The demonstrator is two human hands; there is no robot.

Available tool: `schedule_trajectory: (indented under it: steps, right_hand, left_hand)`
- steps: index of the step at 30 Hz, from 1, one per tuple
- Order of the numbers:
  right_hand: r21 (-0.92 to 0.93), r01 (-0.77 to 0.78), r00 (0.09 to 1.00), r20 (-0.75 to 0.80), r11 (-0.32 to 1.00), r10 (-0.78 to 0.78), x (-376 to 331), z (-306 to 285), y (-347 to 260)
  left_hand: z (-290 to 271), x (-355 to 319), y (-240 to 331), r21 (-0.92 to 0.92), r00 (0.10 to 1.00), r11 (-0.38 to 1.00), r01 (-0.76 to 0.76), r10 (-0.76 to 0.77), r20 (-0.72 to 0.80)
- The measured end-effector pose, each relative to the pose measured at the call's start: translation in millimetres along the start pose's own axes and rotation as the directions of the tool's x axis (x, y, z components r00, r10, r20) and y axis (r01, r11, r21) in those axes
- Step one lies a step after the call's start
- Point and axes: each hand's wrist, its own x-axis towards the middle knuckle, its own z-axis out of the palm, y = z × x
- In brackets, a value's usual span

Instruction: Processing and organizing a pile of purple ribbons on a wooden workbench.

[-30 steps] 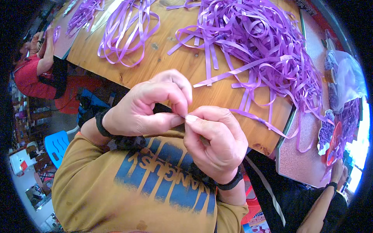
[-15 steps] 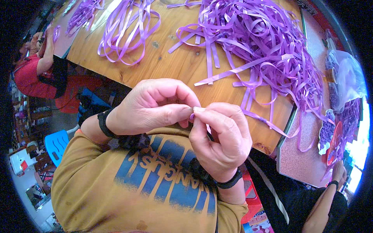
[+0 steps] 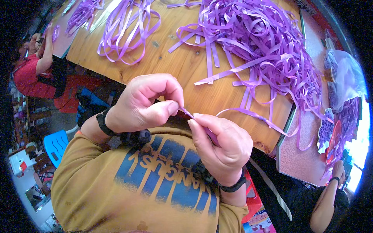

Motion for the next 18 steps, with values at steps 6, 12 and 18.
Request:
schedule_trajectory:
  steps: [6,12,18]
  right_hand:
    - [-0.017,-0.167,0.985,0.049,0.986,0.168,-2.0,-5.7,-8.5]
    - [0.032,-0.083,0.993,0.089,0.996,0.080,-3.2,0.9,-6.3]
    - [-0.011,-0.084,0.973,0.213,0.996,0.085,-1.2,-13.8,1.5]
  left_hand:
    - [-10.0,3.3,0.6,0.149,0.987,0.977,-0.150,0.157,-0.032]
    - [5.0,7.2,-6.7,0.591,0.835,0.631,-0.503,0.531,0.143]
    - [-13.4,6.4,-19.2,0.695,0.802,0.568,-0.441,0.597,0.021]
